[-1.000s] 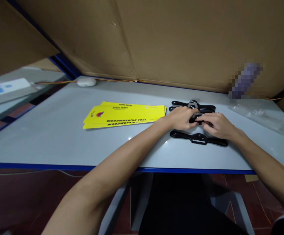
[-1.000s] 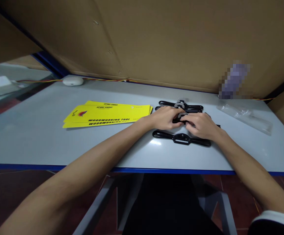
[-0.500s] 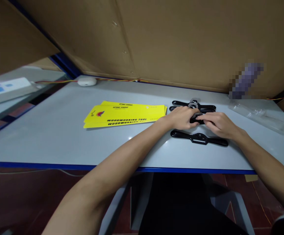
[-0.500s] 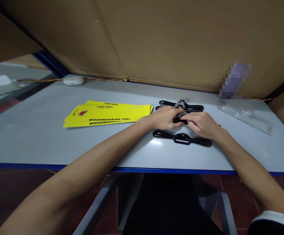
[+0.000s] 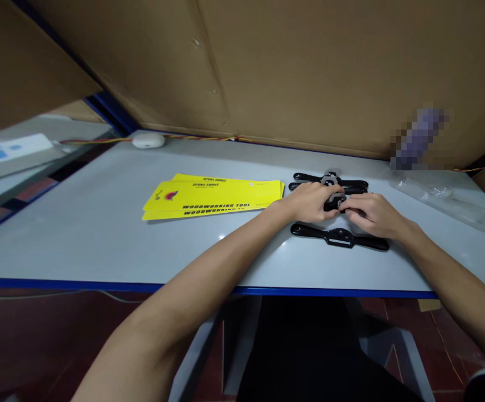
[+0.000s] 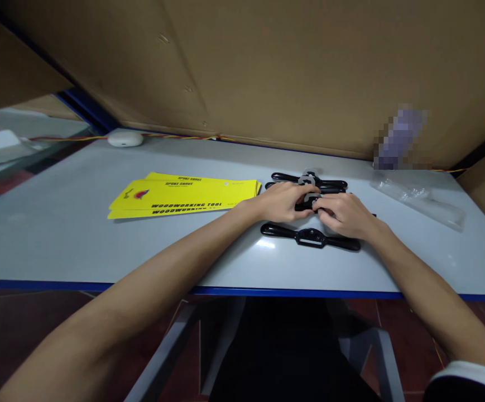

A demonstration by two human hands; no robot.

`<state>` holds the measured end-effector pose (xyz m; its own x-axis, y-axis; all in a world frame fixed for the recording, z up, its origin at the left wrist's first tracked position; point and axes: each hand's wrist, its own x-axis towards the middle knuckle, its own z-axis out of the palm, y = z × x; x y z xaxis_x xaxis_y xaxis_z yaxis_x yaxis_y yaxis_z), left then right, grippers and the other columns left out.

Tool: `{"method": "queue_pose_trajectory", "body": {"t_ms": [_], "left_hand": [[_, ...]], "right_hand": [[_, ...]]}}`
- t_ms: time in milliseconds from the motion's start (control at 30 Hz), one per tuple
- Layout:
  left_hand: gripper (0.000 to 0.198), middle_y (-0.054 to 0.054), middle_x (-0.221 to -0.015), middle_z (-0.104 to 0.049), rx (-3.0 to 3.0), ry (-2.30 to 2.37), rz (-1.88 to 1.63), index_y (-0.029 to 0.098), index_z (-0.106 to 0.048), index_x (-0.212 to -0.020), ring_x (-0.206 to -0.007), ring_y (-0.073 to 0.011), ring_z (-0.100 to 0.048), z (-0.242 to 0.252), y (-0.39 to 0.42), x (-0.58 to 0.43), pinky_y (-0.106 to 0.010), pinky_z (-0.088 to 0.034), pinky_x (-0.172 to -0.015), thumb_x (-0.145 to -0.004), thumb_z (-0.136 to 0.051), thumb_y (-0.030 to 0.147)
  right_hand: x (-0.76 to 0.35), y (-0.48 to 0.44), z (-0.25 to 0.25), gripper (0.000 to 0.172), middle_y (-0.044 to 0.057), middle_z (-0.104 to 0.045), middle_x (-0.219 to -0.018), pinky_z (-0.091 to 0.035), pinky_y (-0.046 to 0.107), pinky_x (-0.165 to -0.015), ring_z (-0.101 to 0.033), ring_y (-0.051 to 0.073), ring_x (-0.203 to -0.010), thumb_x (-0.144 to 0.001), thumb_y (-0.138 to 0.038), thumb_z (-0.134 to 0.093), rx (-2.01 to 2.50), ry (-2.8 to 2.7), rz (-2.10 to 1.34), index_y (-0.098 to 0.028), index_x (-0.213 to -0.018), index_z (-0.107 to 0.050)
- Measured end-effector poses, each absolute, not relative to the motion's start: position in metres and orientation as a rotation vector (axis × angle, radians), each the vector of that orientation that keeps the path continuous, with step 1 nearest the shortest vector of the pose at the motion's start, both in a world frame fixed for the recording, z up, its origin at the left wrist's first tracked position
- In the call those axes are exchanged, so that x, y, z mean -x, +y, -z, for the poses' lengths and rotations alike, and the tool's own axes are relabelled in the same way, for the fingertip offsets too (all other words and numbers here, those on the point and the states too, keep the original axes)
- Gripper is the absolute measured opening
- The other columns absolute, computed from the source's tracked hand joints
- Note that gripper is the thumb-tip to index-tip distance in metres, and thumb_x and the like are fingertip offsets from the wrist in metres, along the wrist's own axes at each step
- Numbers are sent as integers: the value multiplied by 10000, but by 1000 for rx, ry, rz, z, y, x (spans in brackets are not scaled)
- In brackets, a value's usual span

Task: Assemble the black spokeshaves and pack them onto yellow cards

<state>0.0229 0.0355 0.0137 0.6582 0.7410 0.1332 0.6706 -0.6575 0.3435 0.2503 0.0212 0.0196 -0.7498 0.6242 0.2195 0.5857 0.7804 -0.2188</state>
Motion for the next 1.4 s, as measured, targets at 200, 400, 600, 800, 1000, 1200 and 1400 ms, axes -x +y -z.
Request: {"method": "queue_pose_trajectory", "body": {"t_ms": [200,400,600,800,1000,1200,1400], "left_hand": [[587,-102,-986,-762,-2617,1138,-386,176,-592,-1425,-975,-320,-729,-14,36,-23,-399,-532,-814,-889,-566,415],[551,-104,-1038,-767,-2633,1114,-414,181,-609,-1379,-964,-318,-728,-12,37,-23,-400,-532,-782,-879,-546,405],[503,-103,-1037,-759,-2628,1140,-366,184,-608,-1342,-983,-312,-723,-14,35,-23,-396,-532,-813,-900,-544,414],[469,-97,-987,-752,-2643,1131,-363,197,-608,-1308,-943,-315,-722,-14,35,-24,-391,-516,-780,-900,-539,417],[355,-99,-949,-749,-2639,1143,-388,185,-636,-1172,-872,-301,-721,-14,36,-24,-365,-492,-706,-888,-543,376],[450,-91,-971,-757,-2620,1159,-396,186,-633,-1277,-924,-317,-727,-13,35,-24,-386,-515,-763,-893,-569,411],[584,-83,-982,-754,-2600,1105,-389,180,-588,-1430,-909,-293,-717,-14,37,-23,-386,-513,-784,-891,-566,401]], "right_hand": [[-252,22,-21,348,63,-735,-878,-446,320,-717,-655,194,-755,-956,-236,-455,888,-2675,-228,-198,-1064,-784],[-251,24,-15,418,57,-778,-1014,-447,338,-738,-680,218,-829,-958,-217,-444,938,-2653,-195,-258,-1231,-757],[-249,27,-12,352,33,-727,-842,-412,329,-698,-609,194,-700,-964,-289,-493,1036,-2576,-152,-220,-1229,-715],[-241,26,-15,218,-7,-617,-685,-310,307,-607,-483,159,-588,-952,-423,-594,1200,-2483,-82,-221,-895,-652],[-223,25,-11,336,58,-664,-737,-294,330,-617,-533,190,-656,-1002,-325,-434,1229,-2514,49,-210,-736,-603],[-229,20,-16,183,32,-696,-731,-336,330,-649,-568,199,-639,-890,-278,-545,1211,-2477,49,-201,-952,-700],[-249,26,-16,289,49,-765,-893,-404,325,-718,-649,192,-728,-983,-229,-485,897,-2724,-11,-214,-1123,-738]]}}
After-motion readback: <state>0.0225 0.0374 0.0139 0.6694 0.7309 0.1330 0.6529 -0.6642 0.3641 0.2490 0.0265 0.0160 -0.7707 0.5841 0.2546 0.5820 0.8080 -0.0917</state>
